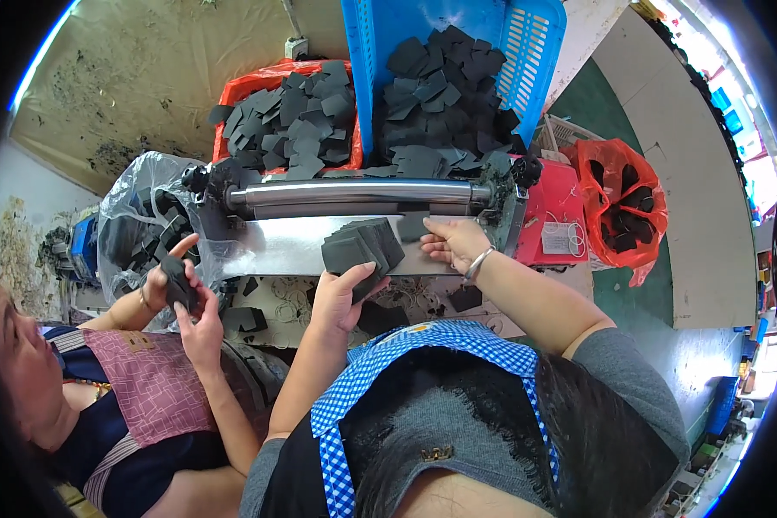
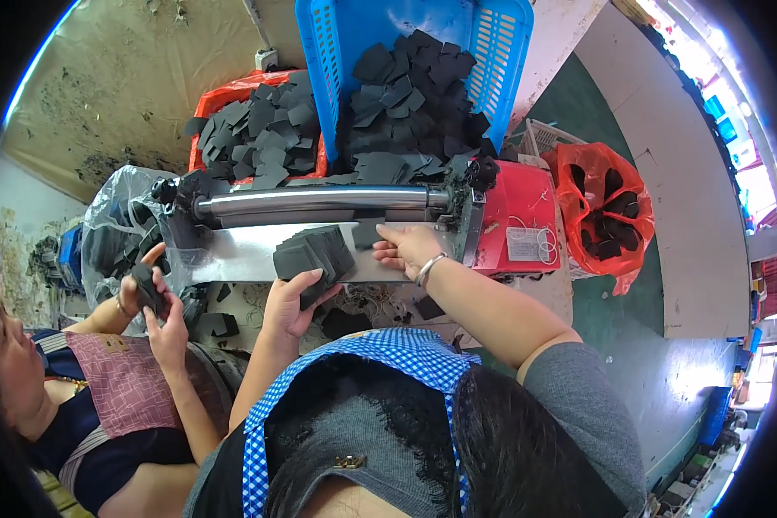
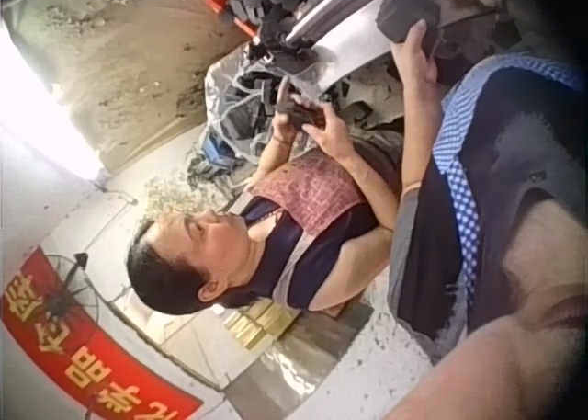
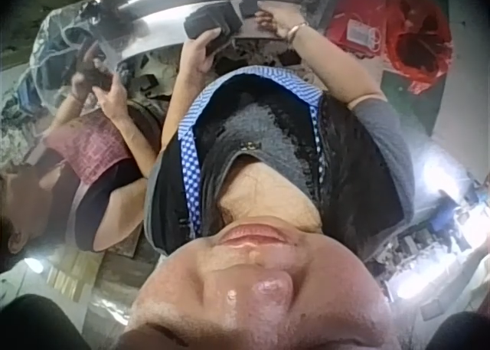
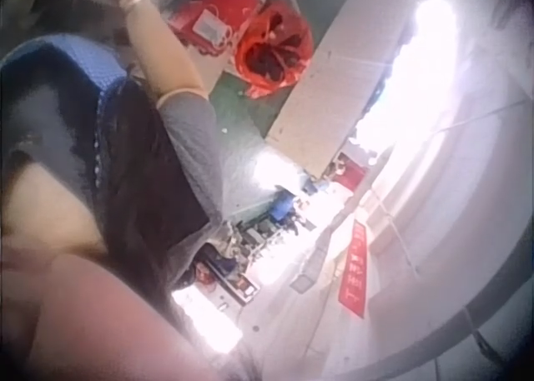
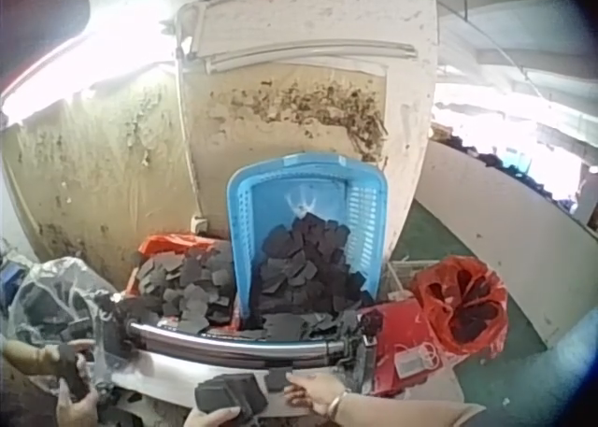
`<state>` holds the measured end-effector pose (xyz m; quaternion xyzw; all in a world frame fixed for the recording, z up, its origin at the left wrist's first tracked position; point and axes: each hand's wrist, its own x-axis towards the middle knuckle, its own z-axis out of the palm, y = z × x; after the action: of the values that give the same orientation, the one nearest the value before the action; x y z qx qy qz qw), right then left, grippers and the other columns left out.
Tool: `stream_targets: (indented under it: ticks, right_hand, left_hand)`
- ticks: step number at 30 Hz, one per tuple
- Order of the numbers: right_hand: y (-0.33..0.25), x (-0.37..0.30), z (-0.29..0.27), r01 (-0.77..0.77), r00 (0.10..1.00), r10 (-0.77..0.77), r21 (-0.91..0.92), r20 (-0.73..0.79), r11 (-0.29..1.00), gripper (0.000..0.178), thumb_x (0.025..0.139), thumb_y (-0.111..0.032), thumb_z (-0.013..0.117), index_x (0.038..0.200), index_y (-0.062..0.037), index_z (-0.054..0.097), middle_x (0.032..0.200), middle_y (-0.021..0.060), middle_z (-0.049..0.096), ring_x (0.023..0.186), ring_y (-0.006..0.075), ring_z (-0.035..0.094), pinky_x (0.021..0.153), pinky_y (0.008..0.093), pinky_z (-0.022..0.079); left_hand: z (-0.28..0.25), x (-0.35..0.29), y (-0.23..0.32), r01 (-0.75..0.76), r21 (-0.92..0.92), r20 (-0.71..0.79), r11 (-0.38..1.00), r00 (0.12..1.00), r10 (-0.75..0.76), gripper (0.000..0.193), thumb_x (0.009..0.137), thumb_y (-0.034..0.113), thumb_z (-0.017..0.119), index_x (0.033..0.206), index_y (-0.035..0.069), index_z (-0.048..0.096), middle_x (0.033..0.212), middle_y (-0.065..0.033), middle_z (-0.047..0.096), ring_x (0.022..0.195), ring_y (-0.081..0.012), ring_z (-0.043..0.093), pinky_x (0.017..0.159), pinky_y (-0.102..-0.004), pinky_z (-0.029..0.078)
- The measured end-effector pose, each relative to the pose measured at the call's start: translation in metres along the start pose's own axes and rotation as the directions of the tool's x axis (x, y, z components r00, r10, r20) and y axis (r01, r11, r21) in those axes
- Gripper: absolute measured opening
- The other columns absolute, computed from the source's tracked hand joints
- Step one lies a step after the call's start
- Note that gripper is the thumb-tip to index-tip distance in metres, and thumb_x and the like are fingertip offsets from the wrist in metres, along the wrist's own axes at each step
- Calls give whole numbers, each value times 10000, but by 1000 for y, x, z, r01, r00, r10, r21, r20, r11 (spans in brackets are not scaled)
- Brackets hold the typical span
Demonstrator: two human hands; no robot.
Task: Applying glue to small black shoe components using a industrial roller machine.
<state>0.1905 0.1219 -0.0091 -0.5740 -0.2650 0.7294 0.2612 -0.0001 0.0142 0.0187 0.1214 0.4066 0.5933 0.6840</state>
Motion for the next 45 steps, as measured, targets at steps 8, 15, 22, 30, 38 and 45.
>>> stream_targets:
  ticks: [8, 15, 22, 30, 38, 45]
  right_hand:
    - [8, -19, 12, -7, 902, 80, -172, 423, 985, 193, 790, -185, 656, 785, -20, 555, 638, 16, 554, 521, 83, 548, 412, 169, 394]
    - [-7, -15, 4, -34, 998, 31, 65, 59, 997, 215, 788, -188, 657, 810, -3, 550, 674, 43, 576, 582, 111, 596, 419, 158, 433]
    - [5, -18, 13, -27, 903, 94, -163, 419, 986, 208, 781, -186, 667, 784, -17, 545, 642, 14, 547, 500, 71, 516, 375, 163, 365]
    - [-5, -19, 15, -2, 999, 1, 21, 53, 1000, 213, 797, -192, 649, 816, -12, 538, 684, 47, 581, 563, 97, 589, 399, 165, 404]
    - [2, -18, 10, -106, 953, 136, -121, 270, 987, 188, 788, -196, 659, 759, -50, 544, 637, 14, 561, 502, 75, 540, 408, 174, 409]
    - [-1, -22, 16, -4, 972, 21, -72, 236, 997, 177, 813, -200, 629, 799, -49, 537, 676, 17, 583, 551, 80, 567, 469, 170, 457]
  left_hand:
    - [3, -1, -5, 23, 41, 34, 999, 999, -24, 318, 737, 15, 605, 1042, -21, 526, 965, -114, 579, 862, -221, 587, 725, -366, 527]
    - [1, 0, 0, 16, 28, 14, 999, 1000, -17, 309, 745, 16, 608, 1040, -17, 521, 976, -114, 575, 857, -211, 585, 719, -362, 528]
    - [1, 0, -4, 45, 9, 52, 999, 998, -45, 314, 747, 10, 607, 1047, -9, 519, 980, -109, 574, 859, -209, 585, 711, -361, 530]
    - [-1, 0, 0, 16, 16, 21, 1000, 1000, -16, 326, 739, 4, 609, 1051, -11, 515, 980, -107, 574, 851, -211, 586, 704, -364, 535]
    - [-2, 1, -3, 28, 23, 10, 999, 1000, -28, 325, 737, 7, 609, 1049, -4, 522, 974, -103, 579, 840, -202, 587, 686, -350, 534]
    - [-3, 0, -2, 25, 20, -9, 999, 1000, -25, 318, 737, 16, 610, 1045, 4, 530, 960, -95, 586, 829, -202, 592, 685, -355, 534]
